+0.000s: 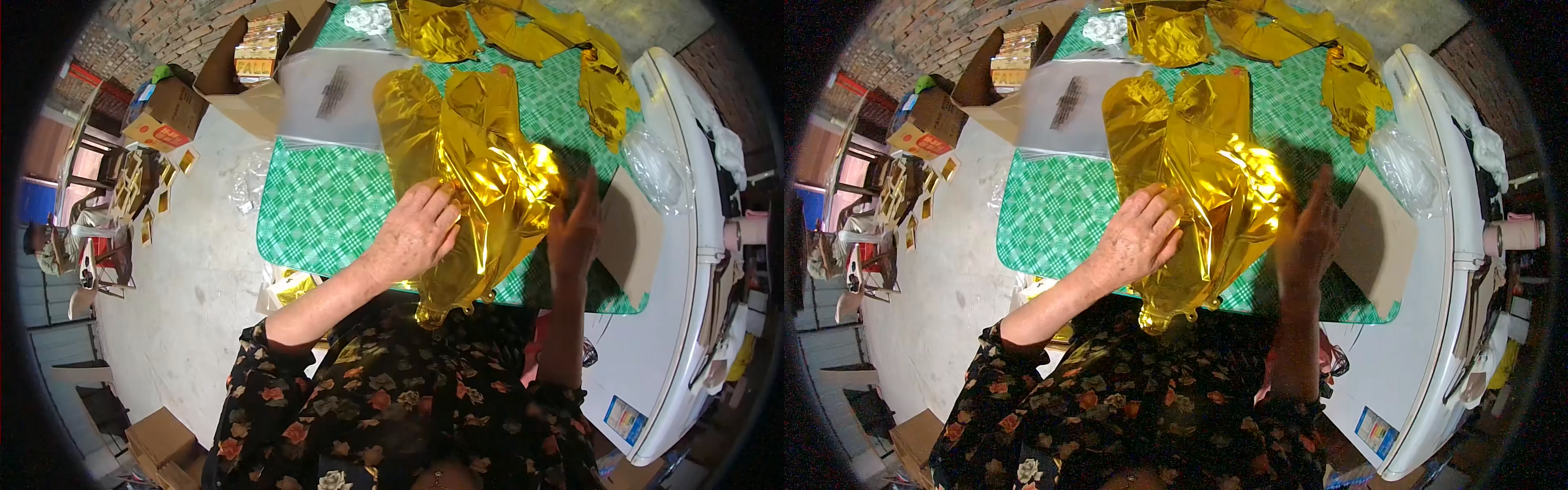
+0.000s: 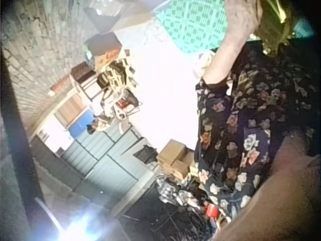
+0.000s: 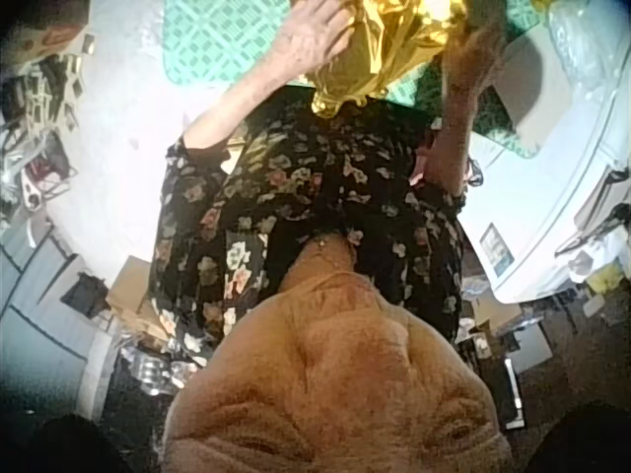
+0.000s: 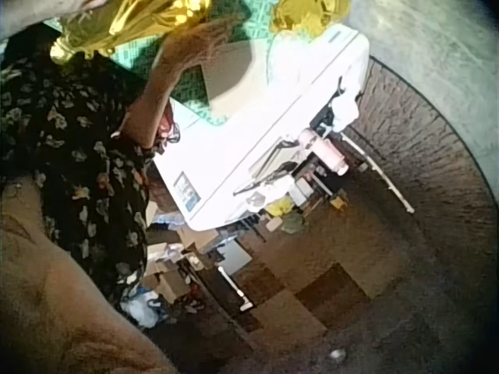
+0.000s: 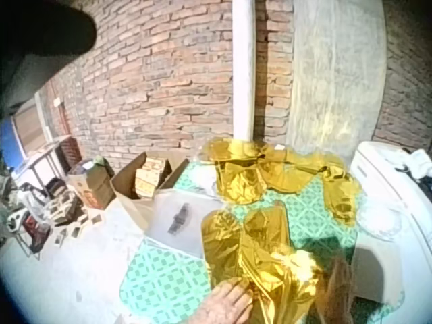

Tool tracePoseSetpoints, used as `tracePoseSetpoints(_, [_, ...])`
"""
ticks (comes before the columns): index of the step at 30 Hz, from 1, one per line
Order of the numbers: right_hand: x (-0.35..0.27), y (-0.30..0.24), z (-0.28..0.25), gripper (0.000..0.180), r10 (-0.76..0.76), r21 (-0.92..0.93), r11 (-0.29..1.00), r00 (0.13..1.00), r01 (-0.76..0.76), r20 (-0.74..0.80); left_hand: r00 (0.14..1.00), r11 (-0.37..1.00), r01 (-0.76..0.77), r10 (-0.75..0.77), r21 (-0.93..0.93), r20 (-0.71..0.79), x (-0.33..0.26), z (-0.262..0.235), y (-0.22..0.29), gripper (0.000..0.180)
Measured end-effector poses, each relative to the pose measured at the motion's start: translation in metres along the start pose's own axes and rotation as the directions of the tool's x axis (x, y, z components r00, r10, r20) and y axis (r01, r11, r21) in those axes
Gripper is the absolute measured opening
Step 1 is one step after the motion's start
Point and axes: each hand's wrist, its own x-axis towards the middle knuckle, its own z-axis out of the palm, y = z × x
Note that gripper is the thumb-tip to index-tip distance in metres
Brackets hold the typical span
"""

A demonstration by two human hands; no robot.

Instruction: The person flattens and folds foil balloons on a table by hand.

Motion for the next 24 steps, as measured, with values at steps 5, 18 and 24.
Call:
tracePoseSetpoints(5, [0.002, 0.032, -0.006, 0.073, 0.133, -0.137, 0.981, 0.99, -0.14, -0.053, 1.0, 1.0, -0.001, 0.0, 0.023, 0.013, 0.001, -0.003, 0.002, 0.031])
tracePoseSetpoints(18, [0.006, -0.069, -0.003, 0.043, -0.516, 0.141, 0.856, 0.834, 0.497, 0.196, 1.0, 1.0, 0.011, -0.011, -0.018, -0.023, 0.0, -0.001, 0.001, 0.031])
tracePoseSetpoints(24, [0.015, -0.051, 0.038, 0.053, -0.552, 0.125, 0.83, 0.766, 0.544, 0.33, 1.0, 1.0, 0.007, -0.008, -0.022, -0.018, 0.001, -0.002, 0.002, 0.028])
